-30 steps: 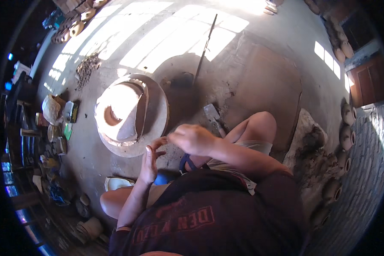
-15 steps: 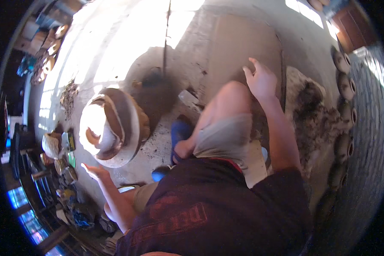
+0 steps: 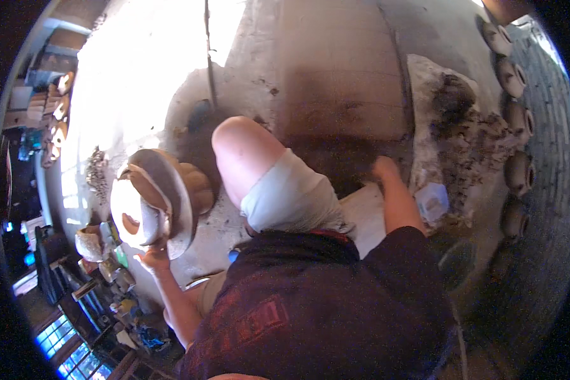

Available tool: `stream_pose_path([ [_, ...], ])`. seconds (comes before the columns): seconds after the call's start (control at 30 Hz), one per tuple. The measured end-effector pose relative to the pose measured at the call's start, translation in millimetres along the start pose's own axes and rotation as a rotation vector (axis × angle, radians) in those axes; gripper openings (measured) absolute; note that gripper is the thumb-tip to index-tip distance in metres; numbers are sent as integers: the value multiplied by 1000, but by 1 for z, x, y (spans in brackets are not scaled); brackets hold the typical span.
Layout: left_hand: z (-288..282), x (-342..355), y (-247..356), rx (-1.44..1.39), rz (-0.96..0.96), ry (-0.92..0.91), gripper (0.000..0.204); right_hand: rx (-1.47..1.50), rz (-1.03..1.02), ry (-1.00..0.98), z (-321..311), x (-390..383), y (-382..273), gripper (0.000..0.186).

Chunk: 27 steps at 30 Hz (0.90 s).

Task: The person trims excess clay from a mold on a turntable by hand, smooths and shapes the clay using a small scraper tool, and lifts the molded clay piece off the mold.

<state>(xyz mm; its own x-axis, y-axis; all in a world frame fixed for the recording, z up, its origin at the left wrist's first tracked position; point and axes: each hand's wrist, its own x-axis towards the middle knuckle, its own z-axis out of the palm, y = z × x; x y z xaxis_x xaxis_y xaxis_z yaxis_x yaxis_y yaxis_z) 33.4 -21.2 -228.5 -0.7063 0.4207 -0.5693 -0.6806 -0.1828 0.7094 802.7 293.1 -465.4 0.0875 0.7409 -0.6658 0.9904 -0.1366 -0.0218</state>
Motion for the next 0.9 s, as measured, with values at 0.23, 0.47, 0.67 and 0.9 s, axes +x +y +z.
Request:
stream_pose_path([
  [0.23, 1, -5, -17, 91, 111, -77, 116, -48, 103, -46, 48, -25, 85, 37],
  [0.47, 38, -26, -28, 140, 41, 127, 106, -209, 97, -146, 35, -22, 67, 40],
  [0.67, 66, -47, -38, 37, 49, 147, 109, -307, 41, -177, 21, -12, 44, 42],
  [0.9, 47, -65, -49, -37, 6, 24, 130, -386, -33, -175, -5, 1, 17, 45],
])
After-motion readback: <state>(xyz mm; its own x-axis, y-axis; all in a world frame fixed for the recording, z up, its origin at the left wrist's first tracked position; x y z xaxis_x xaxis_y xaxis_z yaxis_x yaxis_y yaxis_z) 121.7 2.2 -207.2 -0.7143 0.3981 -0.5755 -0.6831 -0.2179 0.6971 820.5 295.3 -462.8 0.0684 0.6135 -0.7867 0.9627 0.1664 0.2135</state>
